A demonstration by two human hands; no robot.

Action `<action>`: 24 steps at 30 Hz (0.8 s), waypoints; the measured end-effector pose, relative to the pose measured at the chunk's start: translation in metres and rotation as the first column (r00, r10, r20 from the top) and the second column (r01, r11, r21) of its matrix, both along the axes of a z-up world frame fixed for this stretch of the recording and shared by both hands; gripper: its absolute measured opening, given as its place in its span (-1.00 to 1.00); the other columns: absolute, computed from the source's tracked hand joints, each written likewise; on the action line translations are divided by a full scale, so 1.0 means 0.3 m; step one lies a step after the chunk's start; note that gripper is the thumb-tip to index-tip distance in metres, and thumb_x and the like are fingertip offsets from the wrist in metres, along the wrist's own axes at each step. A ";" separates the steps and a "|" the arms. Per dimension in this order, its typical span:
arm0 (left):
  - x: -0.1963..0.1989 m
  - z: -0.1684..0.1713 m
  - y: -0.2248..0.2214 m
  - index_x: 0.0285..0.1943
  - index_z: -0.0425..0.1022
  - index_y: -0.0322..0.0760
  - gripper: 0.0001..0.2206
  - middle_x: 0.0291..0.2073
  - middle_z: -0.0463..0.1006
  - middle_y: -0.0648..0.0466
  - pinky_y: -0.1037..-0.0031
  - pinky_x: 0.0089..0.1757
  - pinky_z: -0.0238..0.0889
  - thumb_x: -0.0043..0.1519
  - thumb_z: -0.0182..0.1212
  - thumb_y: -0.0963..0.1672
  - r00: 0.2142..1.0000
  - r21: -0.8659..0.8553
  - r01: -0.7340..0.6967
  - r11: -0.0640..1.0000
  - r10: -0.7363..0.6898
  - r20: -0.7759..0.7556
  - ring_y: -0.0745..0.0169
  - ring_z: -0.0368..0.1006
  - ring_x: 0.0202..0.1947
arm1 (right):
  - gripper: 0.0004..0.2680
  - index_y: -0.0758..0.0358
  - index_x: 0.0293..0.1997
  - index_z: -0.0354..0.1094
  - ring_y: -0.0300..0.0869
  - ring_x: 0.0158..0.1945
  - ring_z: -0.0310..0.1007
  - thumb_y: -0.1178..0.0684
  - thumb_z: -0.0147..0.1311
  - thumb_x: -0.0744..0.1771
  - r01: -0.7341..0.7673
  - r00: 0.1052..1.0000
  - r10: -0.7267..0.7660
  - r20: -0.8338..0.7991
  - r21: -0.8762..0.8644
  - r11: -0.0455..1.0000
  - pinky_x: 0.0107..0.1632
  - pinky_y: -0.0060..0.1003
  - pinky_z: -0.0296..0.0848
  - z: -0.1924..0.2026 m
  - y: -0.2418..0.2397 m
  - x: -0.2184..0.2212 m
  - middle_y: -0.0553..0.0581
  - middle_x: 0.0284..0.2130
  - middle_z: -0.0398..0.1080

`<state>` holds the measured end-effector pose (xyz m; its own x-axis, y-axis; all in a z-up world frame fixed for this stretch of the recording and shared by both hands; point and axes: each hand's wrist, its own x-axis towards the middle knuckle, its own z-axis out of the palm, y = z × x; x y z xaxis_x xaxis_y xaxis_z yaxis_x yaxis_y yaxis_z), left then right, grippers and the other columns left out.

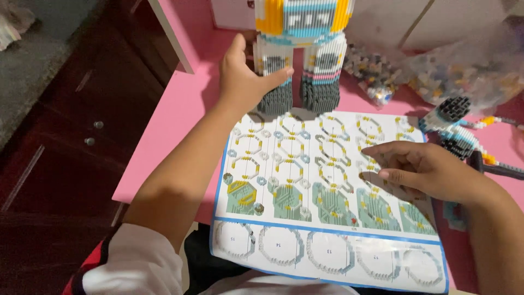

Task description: Assembling a toy robot from small interlocking blocks following a printed manual.

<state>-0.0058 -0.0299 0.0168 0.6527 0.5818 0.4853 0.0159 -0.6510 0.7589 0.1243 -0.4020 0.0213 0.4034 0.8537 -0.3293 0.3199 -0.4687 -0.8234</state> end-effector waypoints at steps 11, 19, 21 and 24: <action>0.025 -0.041 0.054 -0.05 0.28 -0.23 -0.35 -0.05 0.51 0.00 0.19 0.07 0.39 -0.02 0.62 0.14 0.996 -0.093 -0.047 0.995 0.039 -0.085 0.00 0.44 0.17 | -0.65 0.18 0.32 0.54 -0.18 -0.70 0.18 0.17 0.18 0.34 0.017 0.998 -0.015 -0.054 0.038 0.999 -0.61 -0.25 0.23 -0.015 -0.005 -0.001 0.14 -0.72 0.24; 0.014 -0.031 0.041 -0.22 0.16 -0.11 -0.40 -0.33 0.31 0.18 0.42 -0.26 0.14 0.03 0.65 0.10 0.996 -0.074 -0.043 0.996 0.037 -0.085 0.29 0.19 -0.25 | -0.64 0.16 0.33 0.52 -0.18 -0.74 0.13 0.17 0.15 0.35 -0.012 0.997 0.015 -0.070 0.048 0.999 -0.64 -0.25 0.21 0.001 0.000 -0.011 0.15 -0.77 0.23; 0.016 -0.027 0.037 -0.06 0.29 -0.20 -0.37 0.04 0.55 -0.07 0.18 -0.02 0.40 -0.02 0.61 0.14 0.988 -0.108 -0.074 0.991 0.058 -0.144 0.01 0.45 0.13 | -0.64 0.15 0.33 0.54 -0.16 -0.74 0.13 0.17 0.15 0.35 -0.001 0.998 0.003 -0.059 0.035 0.999 -0.62 -0.23 0.21 0.009 0.003 -0.017 0.16 -0.78 0.23; 0.020 -0.040 0.038 0.62 -0.02 -0.43 0.12 0.55 0.17 -0.26 0.04 0.32 0.19 0.01 0.64 0.13 0.976 -0.199 -0.096 0.975 0.053 -0.212 -0.20 0.15 0.52 | -0.65 0.20 0.33 0.52 -0.18 -0.72 0.06 0.20 0.13 0.35 0.002 0.993 0.007 -0.117 0.075 0.997 -0.61 -0.25 0.16 -0.006 -0.003 -0.013 0.12 -0.75 0.14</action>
<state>0.0004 -0.0184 0.0048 0.6761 0.7062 0.2099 0.2273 -0.4710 0.8524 0.1205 -0.4029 0.0193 0.3638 0.8786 -0.3093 0.2203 -0.4038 -0.8879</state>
